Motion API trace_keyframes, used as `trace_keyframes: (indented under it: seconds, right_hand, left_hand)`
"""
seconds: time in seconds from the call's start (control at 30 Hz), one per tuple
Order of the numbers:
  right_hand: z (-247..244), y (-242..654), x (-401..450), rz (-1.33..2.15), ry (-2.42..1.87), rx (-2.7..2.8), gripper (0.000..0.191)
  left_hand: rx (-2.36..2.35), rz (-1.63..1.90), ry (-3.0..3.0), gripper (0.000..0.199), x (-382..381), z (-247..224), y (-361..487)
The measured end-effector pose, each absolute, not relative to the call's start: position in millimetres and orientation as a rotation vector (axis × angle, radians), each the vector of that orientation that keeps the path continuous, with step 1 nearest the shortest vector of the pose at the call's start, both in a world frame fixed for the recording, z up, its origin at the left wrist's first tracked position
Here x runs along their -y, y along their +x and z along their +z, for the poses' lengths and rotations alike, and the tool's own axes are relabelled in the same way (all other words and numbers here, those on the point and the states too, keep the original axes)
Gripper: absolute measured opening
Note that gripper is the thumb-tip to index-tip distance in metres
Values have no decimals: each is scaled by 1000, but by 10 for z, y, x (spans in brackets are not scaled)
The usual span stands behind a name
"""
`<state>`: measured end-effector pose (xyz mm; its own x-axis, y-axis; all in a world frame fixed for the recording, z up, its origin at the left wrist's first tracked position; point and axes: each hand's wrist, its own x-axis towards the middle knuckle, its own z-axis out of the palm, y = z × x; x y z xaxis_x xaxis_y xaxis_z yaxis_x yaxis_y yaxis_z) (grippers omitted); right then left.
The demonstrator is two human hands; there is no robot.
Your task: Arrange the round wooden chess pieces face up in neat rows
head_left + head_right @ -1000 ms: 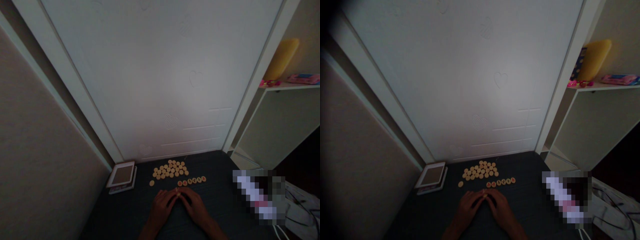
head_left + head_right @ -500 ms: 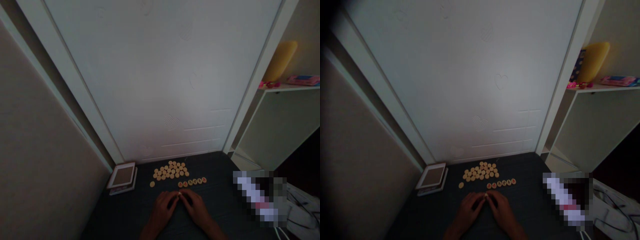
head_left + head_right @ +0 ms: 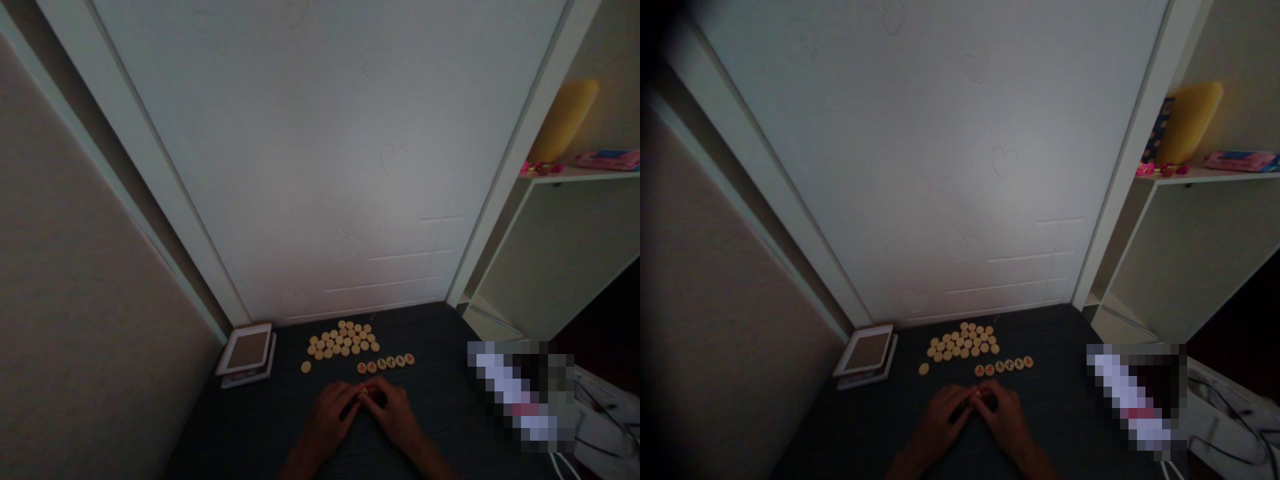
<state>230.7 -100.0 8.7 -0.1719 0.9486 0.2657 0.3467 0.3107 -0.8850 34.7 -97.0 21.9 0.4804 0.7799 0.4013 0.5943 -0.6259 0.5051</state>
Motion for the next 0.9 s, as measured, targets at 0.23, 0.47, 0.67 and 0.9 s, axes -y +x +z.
trace_keyframes:
  seconds: [0.23,0.47,0.67,0.9]
  right_hand:
    - [109,2312,1018,903,-1200,1704,29]
    - [169,2305,1032,888,-1211,1699,36]
    - [193,2291,1036,904,-1176,1668,30]
    - [81,2312,969,928,-1273,1621,33]
  left_hand:
    - [-1207,910,2441,25,960,218,365]
    - [-1214,987,2371,19,946,241,377]
    - [-1174,1020,2403,27,937,219,351]
    - [-1160,930,2461,31,959,175,351]
